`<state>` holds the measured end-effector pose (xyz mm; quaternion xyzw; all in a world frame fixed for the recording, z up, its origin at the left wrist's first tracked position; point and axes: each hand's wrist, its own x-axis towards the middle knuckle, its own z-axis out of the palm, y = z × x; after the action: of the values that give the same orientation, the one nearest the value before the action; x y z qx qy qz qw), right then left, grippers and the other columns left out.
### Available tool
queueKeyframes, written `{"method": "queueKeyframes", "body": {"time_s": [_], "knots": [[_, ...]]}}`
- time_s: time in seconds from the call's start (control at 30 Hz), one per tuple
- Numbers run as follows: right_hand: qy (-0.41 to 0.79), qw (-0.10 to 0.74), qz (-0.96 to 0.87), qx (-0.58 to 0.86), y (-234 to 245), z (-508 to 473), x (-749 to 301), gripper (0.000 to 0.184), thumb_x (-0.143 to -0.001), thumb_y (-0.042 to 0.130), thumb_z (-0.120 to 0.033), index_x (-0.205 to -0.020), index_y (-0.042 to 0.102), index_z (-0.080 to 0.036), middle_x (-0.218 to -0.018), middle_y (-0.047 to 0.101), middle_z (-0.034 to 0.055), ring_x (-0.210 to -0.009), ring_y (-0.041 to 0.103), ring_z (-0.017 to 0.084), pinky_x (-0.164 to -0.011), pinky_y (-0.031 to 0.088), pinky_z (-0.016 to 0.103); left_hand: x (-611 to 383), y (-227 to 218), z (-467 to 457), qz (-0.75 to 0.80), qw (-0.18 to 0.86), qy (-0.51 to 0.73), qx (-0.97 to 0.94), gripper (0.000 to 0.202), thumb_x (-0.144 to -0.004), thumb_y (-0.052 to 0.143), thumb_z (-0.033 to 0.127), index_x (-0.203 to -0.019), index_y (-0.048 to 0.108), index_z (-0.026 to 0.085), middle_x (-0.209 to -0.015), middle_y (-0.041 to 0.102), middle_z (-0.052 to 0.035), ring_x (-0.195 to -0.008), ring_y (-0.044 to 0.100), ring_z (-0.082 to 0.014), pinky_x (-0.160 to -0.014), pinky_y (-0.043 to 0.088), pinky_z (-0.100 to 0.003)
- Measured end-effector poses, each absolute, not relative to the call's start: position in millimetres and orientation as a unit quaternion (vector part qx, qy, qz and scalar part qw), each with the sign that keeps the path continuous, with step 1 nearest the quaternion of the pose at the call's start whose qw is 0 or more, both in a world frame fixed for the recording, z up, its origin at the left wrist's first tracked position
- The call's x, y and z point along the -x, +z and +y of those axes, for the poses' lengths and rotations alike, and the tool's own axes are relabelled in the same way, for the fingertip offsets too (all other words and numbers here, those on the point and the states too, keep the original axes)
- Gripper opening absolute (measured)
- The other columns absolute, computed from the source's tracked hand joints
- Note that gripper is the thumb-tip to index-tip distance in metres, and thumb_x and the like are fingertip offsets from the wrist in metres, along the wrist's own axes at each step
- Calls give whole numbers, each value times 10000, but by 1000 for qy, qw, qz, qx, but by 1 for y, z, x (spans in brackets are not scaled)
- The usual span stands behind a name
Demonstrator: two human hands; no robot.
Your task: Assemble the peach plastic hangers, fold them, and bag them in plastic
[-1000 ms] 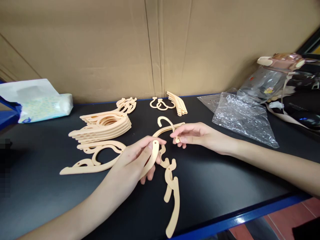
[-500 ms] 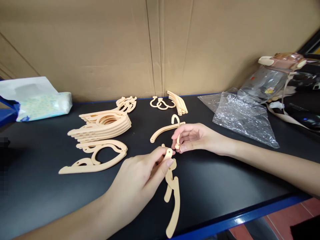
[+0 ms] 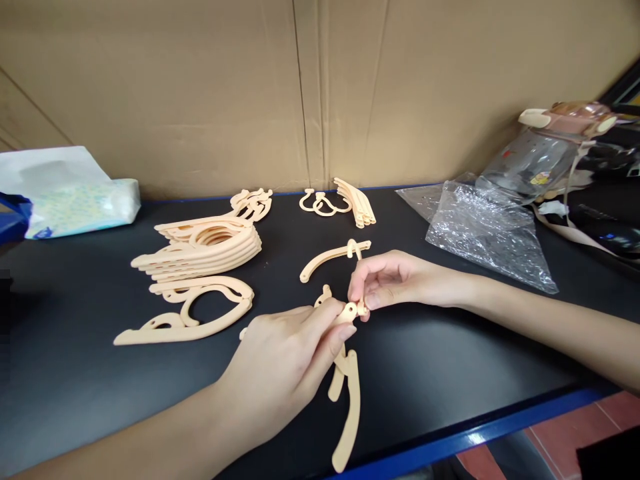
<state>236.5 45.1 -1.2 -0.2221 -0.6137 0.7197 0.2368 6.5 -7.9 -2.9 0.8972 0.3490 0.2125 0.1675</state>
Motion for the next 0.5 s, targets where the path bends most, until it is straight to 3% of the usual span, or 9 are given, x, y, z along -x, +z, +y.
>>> {"method": "queueKeyframes", "body": {"time_s": [0.17,0.5], "knots": [[722,235,-611,224,2,44,-235,81,-852,699,-154,-931,679,-162,-851,702,-11,-775,655,84,-761,529,240,-5,-6,-6,339,165,217,-901,208,-1034,346,268,-943,526,216,-642,553,56,-488,488,-109,-482,300,-227],[724,237,-598,249,3,45,-236,157,-823,735,-205,-939,637,-165,-817,706,-11,-729,654,89,-730,531,249,-5,-7,-3,312,180,210,-909,207,-1033,353,263,-893,499,220,-661,526,55,-526,481,-110,-508,307,-230]]}}
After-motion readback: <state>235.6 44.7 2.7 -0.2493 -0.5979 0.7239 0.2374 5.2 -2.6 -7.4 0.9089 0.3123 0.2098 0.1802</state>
